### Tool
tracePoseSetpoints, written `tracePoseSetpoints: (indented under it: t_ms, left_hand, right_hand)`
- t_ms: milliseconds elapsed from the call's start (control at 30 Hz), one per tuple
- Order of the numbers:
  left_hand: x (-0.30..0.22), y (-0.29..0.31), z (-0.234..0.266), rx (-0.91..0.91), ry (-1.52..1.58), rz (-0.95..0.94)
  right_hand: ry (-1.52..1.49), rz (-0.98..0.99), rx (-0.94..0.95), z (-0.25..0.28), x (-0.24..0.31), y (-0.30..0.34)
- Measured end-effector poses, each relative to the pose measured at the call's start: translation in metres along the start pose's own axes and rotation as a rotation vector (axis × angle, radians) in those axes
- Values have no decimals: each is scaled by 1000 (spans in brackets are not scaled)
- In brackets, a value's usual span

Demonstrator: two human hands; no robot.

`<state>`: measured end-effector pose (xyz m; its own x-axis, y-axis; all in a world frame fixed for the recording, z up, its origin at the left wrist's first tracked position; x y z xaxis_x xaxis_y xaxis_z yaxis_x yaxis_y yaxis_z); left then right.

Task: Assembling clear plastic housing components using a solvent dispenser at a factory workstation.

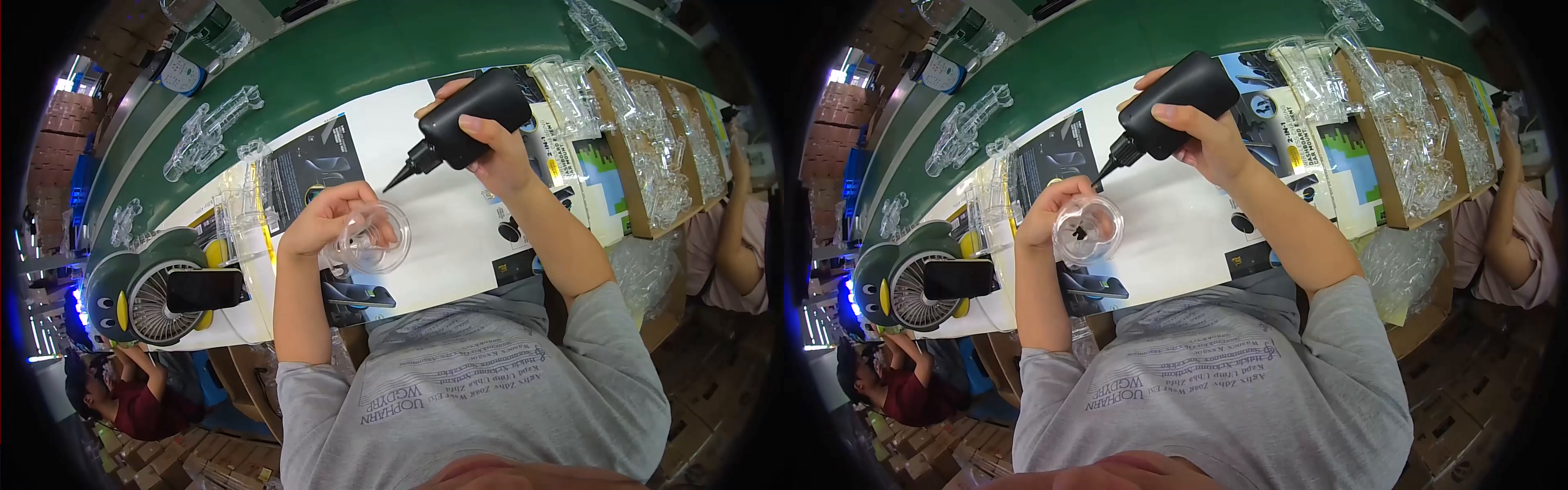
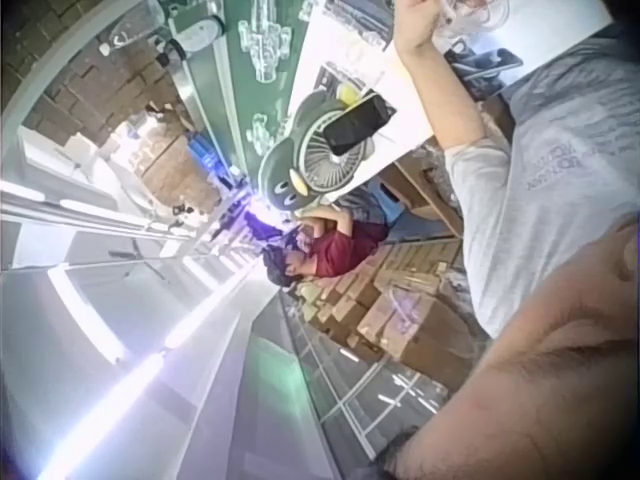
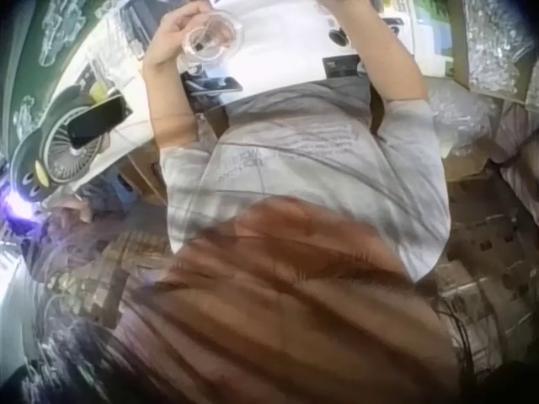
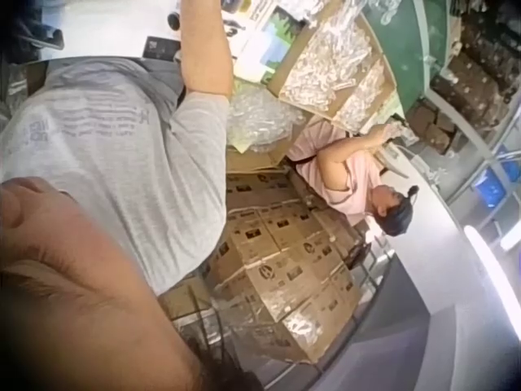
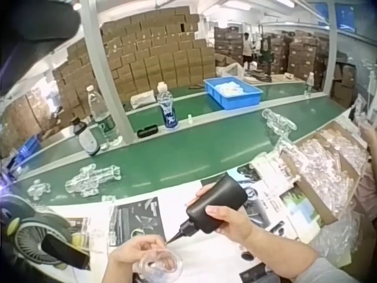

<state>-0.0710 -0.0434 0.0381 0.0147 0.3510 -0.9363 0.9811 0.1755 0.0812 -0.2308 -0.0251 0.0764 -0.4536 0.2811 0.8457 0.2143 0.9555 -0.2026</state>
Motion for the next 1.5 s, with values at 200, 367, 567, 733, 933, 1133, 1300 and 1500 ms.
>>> tracePoseSetpoints:
  t_ms: [200, 367, 567, 733, 933, 1133, 1300, 1500]
  left_hand:
    - [-3, 2, 29, -213, 105, -113]
    - [2, 6, 55, -339, 154, -190]
    - [4, 5, 53, -302, 197, -189]
    - [5, 4, 51, -290, 259, -200]
    - [5, 1, 47, -274, 281, -179]
    - [9, 3, 53, -293, 241, -180]
    - [7, 1, 51, -350, 308, -195]
    - [0, 0, 54, -388, 301, -214]
  right_hand:
    - [-32, 1, -151, 22, -7, -8]
    - [304, -20, -166, 30, -15, -17]
    - [912, 226, -79, 20, -8, -17]
    - [1184, 281, -30, 20, -14, -18]
    - [1476, 305, 114, 2, -24, -12]
    - [1501, 286, 156, -4, -29, -9]
    - [1547, 305, 137, 2, -27, -9]
    - [1572, 308, 110, -1, -25, -9]
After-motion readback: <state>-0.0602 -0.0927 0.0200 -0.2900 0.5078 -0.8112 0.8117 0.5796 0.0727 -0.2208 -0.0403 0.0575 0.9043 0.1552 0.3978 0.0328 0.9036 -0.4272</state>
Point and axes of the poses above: each hand's wrist, its own y-axis away from the middle knuckle, its own z-axis out of the back of the hand, x = y × z, the point moved 10 cm from there along -y, towards the middle knuckle, and after that the axes turned 3 degrees about z, right-handed, at the moved point
